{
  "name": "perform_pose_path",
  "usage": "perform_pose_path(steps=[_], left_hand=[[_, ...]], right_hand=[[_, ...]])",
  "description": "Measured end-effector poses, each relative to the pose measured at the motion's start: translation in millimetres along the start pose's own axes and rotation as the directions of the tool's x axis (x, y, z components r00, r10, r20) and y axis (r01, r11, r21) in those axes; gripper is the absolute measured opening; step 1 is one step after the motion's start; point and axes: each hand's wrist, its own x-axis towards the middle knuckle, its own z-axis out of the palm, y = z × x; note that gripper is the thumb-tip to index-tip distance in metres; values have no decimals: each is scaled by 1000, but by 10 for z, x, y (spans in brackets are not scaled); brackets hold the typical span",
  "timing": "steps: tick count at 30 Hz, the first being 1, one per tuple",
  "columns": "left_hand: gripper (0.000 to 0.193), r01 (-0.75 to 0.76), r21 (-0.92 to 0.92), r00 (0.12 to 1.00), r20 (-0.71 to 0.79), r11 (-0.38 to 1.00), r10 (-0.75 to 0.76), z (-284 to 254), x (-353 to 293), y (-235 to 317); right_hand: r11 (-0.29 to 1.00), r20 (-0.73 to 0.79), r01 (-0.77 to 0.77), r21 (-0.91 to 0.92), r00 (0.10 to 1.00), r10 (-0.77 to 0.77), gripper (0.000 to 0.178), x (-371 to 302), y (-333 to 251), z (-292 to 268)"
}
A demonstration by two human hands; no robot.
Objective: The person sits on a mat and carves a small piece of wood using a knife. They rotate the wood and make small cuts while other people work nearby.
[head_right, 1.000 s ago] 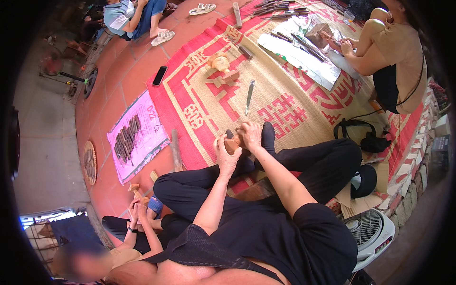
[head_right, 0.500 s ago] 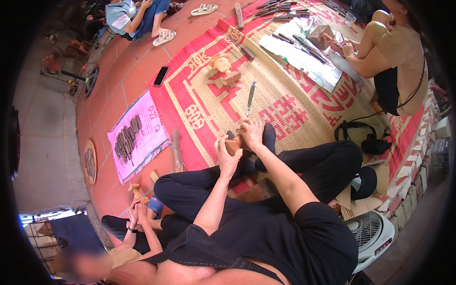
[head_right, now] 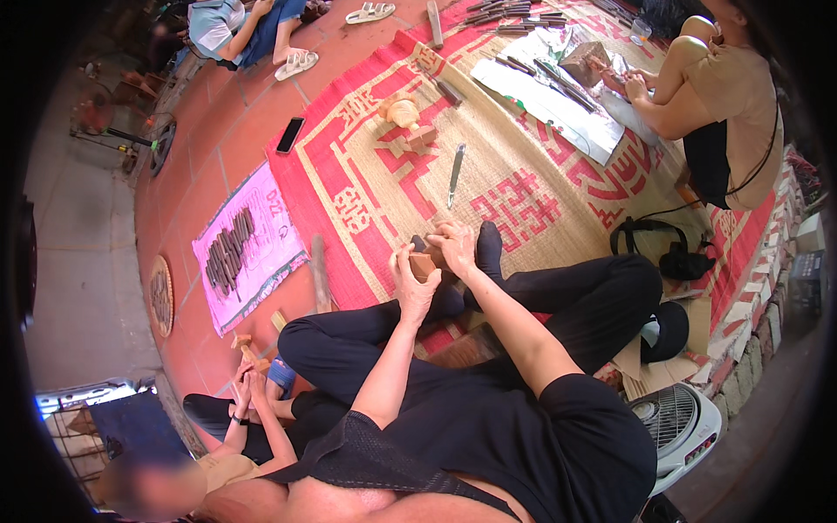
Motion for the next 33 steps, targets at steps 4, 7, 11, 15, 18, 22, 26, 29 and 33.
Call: perform_pose_path(steps=[4,7,11,15,18,22,26,29,33], left_hand=[[71,-9,46,1000,-18,999,10,27,-13,-6],[70,-13,54,1000,-25,998,14,23,-32,23],[70,1,5,1000,-8,1000,-1,-8,0,41],[71,-8,28,1000,-23,1000,9,25,-48,-19],[71,-13,24,1000,-6,1000,13,13,-25,27],[72,-2,33,1000,-5,999,2,9,-44,40],[71,-35,67,999,-12,997,36,56,-36,19],[70,16,59,1000,-7,998,-15,10,-18,32],[72,8,6,1000,-12,1000,-8,25,30,-27]], right_hand=[[813,94,283,-510,957,-274,18,-122,126,39],[879,19,-57,-474,997,74,20,36,98,-11],[936,8,106,-337,994,-109,14,28,65,4],[932,-39,149,-331,984,-171,18,-111,-161,63],[890,8,31,-454,1000,-30,21,57,29,-13],[895,50,174,-411,984,-168,14,53,-95,-115],[817,142,383,-431,923,-357,8,-52,-22,63],[802,214,390,-453,921,-327,10,-33,-143,78],[780,275,351,-518,932,-236,13,139,62,101]])
